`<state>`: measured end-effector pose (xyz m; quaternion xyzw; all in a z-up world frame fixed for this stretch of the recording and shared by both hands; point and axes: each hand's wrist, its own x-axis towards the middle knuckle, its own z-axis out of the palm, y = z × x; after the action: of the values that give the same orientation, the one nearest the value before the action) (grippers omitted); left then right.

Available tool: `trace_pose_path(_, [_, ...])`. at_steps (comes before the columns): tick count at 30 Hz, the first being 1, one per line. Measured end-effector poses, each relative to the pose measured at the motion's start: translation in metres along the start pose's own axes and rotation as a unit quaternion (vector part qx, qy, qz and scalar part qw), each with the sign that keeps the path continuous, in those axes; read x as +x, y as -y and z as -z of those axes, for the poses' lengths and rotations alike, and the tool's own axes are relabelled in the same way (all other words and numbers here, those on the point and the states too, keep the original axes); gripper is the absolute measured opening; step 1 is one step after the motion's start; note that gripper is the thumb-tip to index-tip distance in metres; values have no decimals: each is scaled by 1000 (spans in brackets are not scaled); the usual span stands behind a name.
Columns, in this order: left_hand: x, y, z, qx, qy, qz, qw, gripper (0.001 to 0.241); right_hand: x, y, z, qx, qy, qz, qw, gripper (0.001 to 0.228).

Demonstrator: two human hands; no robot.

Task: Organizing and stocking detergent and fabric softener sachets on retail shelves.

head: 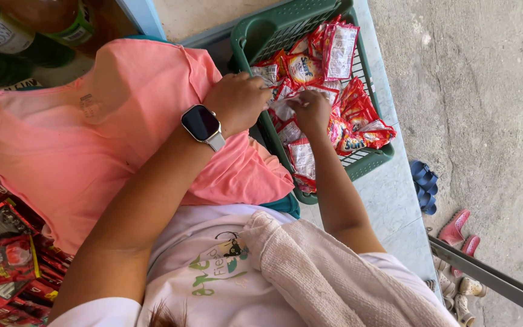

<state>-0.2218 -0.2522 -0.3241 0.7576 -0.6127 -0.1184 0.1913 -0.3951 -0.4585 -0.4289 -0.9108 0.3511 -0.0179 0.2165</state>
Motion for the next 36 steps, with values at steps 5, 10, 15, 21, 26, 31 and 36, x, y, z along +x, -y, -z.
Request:
trace_pose_path(5, [2, -20, 42, -158, -206, -67, 963, 39, -29, 42, 52, 247, -149, 58, 956, 23])
trace_pose_path(10, [-16, -32, 83, -213, -222, 16, 951, 29, -48, 135, 124, 328, -186, 154, 913, 22])
trace_pose_path(15, [-70, -64, 186, -246, -305, -63, 918, 22, -68, 206, 186, 450, -149, 295, 829, 27])
trace_pose_path(21, [-128, -90, 254, -121, -365, -126, 914, 18, -39, 73, 37, 790, 152, 168, 569, 25])
trace_pose_path(26, [-165, -97, 223, -181, -307, -154, 922, 20, -94, 217, 96, 761, 430, -28, 485, 71])
trace_pose_path(31, [-183, -111, 177, -127, -220, -215, 943, 22, -97, 266, 130, 744, 495, 42, 448, 78])
trace_pose_path(36, [-195, -116, 155, -125, -252, -173, 944, 24, -96, 281, 129, 745, 395, 7, 537, 107])
